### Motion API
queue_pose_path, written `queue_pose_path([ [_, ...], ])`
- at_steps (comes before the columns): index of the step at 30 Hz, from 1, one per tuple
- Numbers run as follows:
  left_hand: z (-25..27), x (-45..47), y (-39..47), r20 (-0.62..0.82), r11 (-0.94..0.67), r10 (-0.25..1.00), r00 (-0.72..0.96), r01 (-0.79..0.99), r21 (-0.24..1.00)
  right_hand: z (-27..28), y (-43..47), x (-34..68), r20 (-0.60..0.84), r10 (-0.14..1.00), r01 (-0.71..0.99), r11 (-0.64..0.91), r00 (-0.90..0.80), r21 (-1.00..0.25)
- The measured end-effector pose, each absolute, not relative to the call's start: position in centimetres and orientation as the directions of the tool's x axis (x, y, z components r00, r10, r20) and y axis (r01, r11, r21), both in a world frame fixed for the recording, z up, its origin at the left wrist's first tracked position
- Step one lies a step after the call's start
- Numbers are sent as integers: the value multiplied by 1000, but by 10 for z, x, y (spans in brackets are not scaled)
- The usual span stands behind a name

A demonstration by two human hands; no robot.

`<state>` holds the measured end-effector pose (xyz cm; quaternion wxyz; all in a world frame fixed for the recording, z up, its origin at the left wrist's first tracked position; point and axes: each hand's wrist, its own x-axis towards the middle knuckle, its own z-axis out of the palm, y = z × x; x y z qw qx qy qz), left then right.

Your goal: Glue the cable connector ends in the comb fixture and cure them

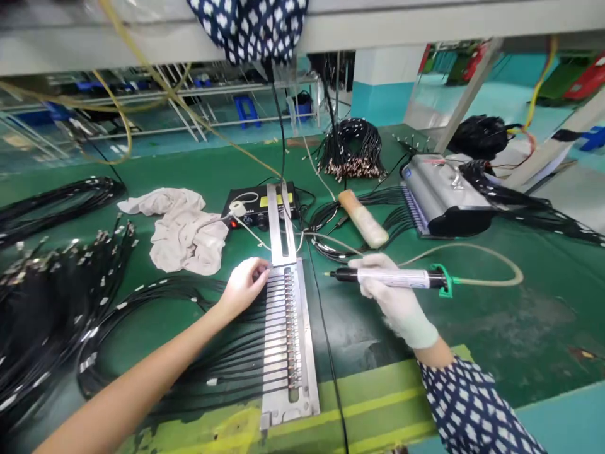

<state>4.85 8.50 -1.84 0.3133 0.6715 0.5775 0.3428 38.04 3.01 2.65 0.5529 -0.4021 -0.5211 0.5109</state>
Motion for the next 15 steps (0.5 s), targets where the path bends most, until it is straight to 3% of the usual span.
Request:
queue_pose_path([
  [4,-38,35,95,95,-119,993,72,681,723,25,57,343,242,954,119,264,-176,-957],
  [9,-41,40,102,63,-123,992,109,725,678,10,75,302,201,951,34,215,-237,-976],
  [15,-35,40,96,45,-121,992,121,756,644,-8,74,288,457,845,157,509,-279,-846],
])
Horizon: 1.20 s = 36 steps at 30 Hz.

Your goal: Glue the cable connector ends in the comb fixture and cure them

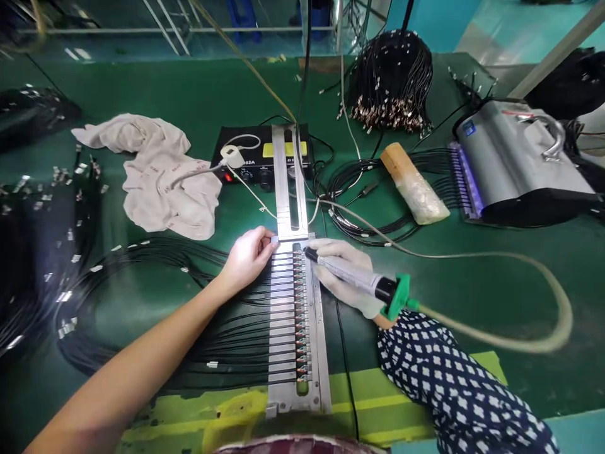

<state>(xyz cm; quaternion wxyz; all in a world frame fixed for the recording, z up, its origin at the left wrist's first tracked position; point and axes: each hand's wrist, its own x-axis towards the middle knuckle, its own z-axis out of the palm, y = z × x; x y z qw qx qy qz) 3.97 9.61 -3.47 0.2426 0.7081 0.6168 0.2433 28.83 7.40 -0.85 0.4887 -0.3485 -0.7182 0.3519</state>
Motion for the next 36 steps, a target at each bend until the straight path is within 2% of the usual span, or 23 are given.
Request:
queue_pose_path([
  [9,-30,40,90,71,-182,983,171,839,512,-18,75,292,451,822,206,536,-346,-819],
  [14,-31,40,88,71,-179,984,166,854,489,-19,76,290,479,803,159,557,-355,-815],
  [36,-30,41,88,80,-180,984,162,865,467,-11,77,289,410,836,190,498,-365,-846],
])
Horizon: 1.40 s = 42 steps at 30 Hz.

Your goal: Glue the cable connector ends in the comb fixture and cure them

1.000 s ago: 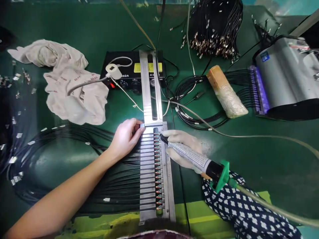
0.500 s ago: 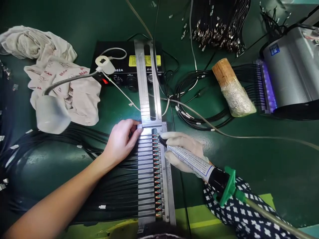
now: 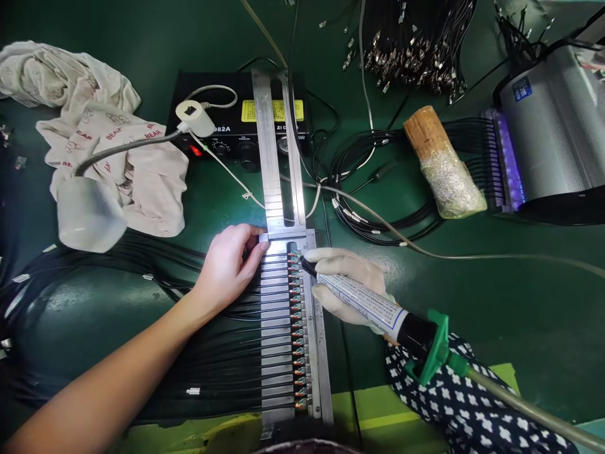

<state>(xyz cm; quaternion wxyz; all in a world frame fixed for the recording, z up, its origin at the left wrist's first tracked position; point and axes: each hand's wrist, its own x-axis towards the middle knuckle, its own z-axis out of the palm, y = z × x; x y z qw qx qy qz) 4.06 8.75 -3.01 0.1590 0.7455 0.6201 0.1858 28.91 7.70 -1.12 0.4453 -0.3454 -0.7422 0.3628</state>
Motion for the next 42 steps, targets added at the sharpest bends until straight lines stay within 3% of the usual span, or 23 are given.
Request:
queue_pose_path([
  [42,-30,39,88,88,-193,981,171,868,457,-12,77,287,399,859,184,470,-320,-863],
])
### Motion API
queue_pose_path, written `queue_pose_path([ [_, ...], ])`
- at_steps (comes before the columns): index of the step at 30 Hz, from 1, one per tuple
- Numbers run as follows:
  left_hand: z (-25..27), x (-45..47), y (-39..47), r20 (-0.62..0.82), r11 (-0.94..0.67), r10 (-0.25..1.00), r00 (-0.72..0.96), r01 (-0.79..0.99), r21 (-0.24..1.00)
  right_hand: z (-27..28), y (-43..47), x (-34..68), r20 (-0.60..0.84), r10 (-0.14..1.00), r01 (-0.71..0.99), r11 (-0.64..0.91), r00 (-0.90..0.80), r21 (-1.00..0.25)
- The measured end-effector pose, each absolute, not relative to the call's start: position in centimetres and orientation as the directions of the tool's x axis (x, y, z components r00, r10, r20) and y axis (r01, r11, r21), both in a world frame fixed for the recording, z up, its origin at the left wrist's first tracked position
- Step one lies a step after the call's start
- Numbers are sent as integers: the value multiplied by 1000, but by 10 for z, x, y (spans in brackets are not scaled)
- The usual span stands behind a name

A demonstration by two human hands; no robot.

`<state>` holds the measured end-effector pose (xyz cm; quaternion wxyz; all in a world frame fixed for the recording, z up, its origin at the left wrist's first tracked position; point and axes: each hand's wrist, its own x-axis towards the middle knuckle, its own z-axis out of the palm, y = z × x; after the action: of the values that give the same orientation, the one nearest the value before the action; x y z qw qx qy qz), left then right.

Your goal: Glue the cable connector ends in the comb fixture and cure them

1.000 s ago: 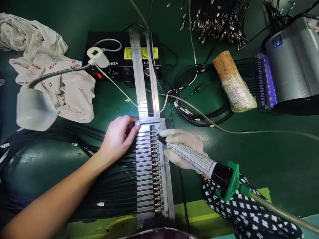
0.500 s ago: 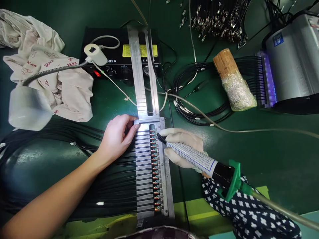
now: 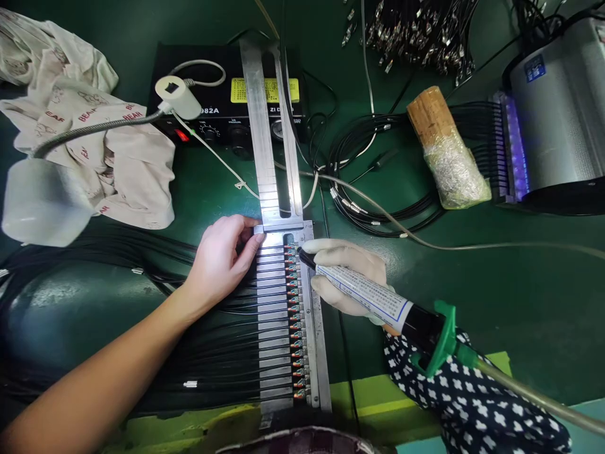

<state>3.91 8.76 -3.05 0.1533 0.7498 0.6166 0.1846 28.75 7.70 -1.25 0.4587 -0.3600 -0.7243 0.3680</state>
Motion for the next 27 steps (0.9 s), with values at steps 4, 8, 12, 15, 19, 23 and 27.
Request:
queue_pose_path([
  [4,-30,39,87,90,-193,981,171,867,459,-13,78,288,399,856,199,475,-328,-857],
  [8,-30,40,87,101,-194,981,167,864,465,-13,78,288,406,853,206,484,-329,-850],
  [12,-30,40,87,93,-190,982,166,868,459,-11,77,289,397,853,174,472,-339,-864],
  [15,-30,40,87,88,-190,982,168,870,455,-9,77,289,400,848,169,477,-348,-863],
  [19,-31,39,88,98,-199,980,174,866,458,-9,77,288,412,845,175,488,-341,-855],
  [23,-31,39,88,112,-208,978,177,867,452,-14,79,289,440,835,145,505,-331,-851],
  [27,-31,39,88,114,-212,977,179,869,447,-19,78,291,544,787,31,576,-292,-817],
])
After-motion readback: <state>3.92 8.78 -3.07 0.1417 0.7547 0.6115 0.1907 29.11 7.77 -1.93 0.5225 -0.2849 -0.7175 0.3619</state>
